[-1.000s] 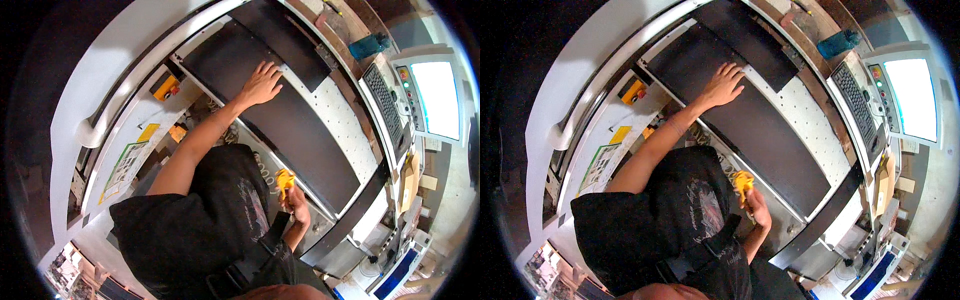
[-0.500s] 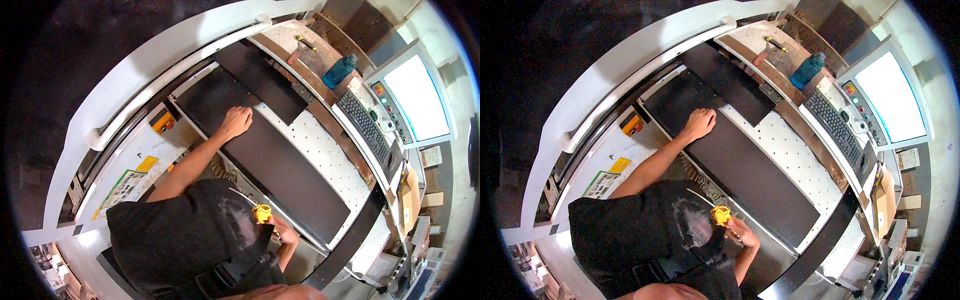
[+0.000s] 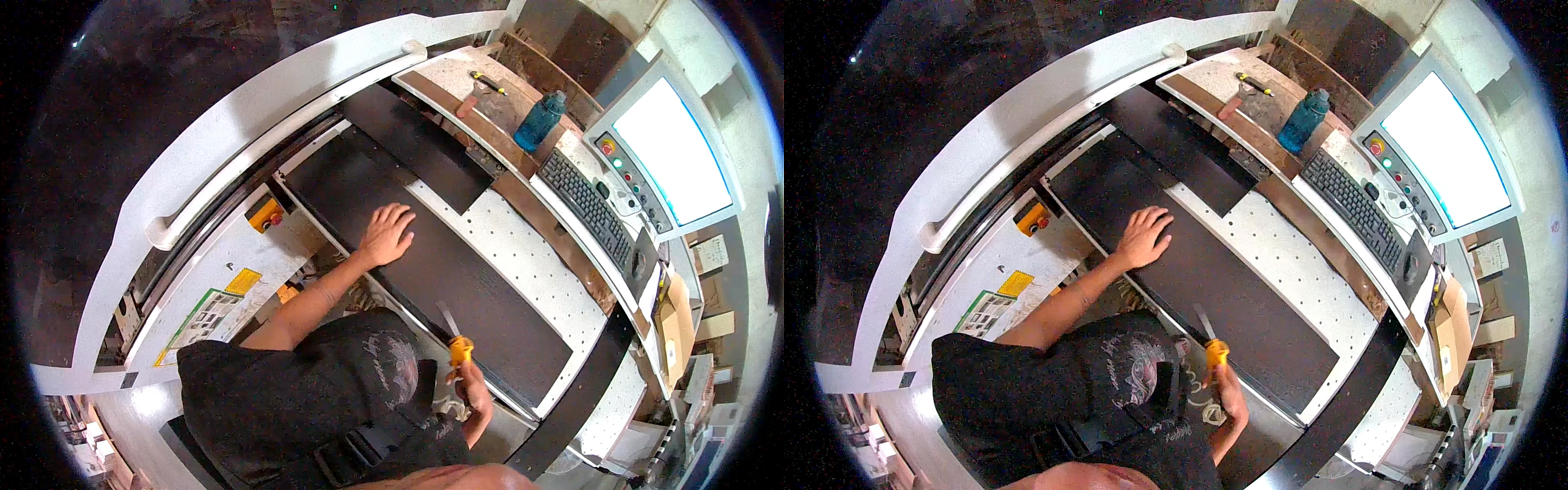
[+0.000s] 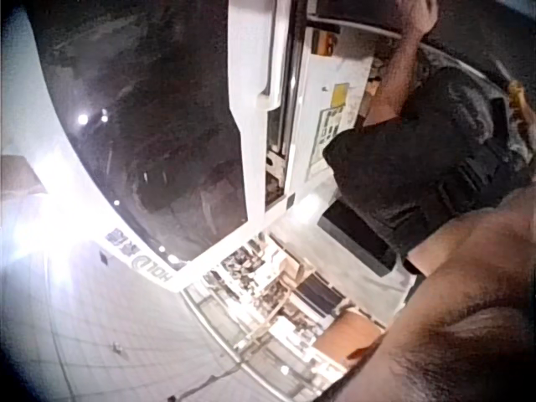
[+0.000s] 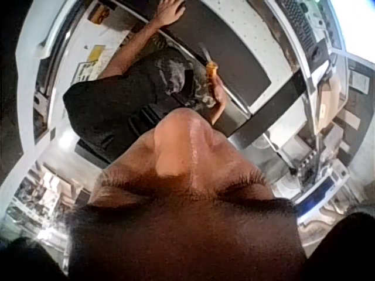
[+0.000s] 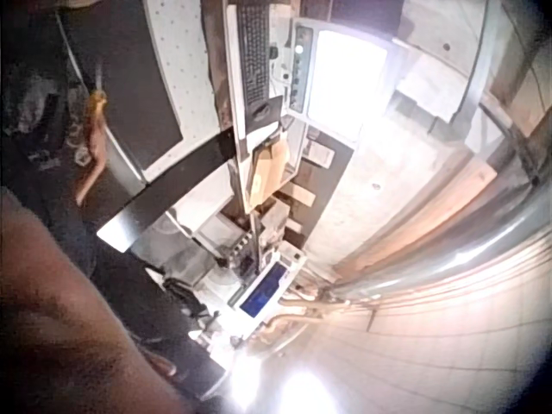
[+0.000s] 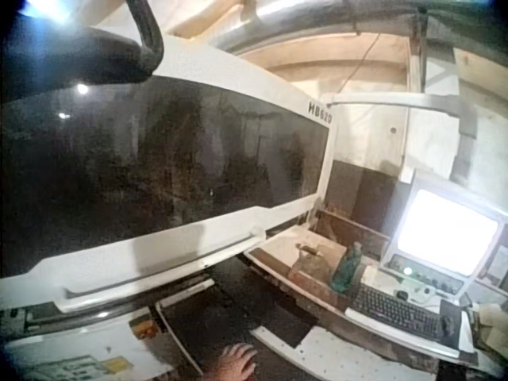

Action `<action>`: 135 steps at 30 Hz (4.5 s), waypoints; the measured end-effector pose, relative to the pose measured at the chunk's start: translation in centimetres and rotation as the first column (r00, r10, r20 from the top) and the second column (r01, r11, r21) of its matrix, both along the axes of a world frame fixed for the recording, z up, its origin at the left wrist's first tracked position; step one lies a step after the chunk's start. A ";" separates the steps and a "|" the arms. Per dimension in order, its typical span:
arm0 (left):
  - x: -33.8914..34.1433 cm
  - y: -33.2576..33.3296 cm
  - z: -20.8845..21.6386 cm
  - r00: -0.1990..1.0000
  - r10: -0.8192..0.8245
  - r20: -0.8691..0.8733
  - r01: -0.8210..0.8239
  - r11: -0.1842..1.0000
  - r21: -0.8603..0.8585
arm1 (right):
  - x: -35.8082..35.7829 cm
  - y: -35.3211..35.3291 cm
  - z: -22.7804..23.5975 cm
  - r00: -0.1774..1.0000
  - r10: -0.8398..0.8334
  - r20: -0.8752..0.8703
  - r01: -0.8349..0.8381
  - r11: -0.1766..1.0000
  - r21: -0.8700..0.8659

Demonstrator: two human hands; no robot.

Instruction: The person uses a yellow utility knife to cut a dark rectangular panel on a white workbench. They then lift the cut panel and place it onto a stack of similar panels on the floor. This process is repeated with another panel.

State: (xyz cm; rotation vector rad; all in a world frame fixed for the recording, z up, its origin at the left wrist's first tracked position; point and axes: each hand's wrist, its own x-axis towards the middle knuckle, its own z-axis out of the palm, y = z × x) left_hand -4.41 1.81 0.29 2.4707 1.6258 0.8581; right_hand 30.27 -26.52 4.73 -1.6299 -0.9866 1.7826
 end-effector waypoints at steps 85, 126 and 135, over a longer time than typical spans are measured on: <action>-14.9 -3.1 8.0 0.670 0.708 -0.225 -0.743 0.635 -0.212 | -1.5 13.9 -3.6 0.426 -0.622 0.657 -0.325 0.573 0.753; 5.7 -12.0 6.1 0.945 -0.274 0.177 0.313 0.615 -0.724 | -0.5 12.6 -3.4 0.629 -0.520 0.578 -0.180 0.626 0.759; 3.4 -10.6 3.9 0.959 -0.226 0.169 0.281 0.697 -0.660 | -0.7 13.0 -3.6 0.575 -0.511 0.639 -0.294 0.599 0.744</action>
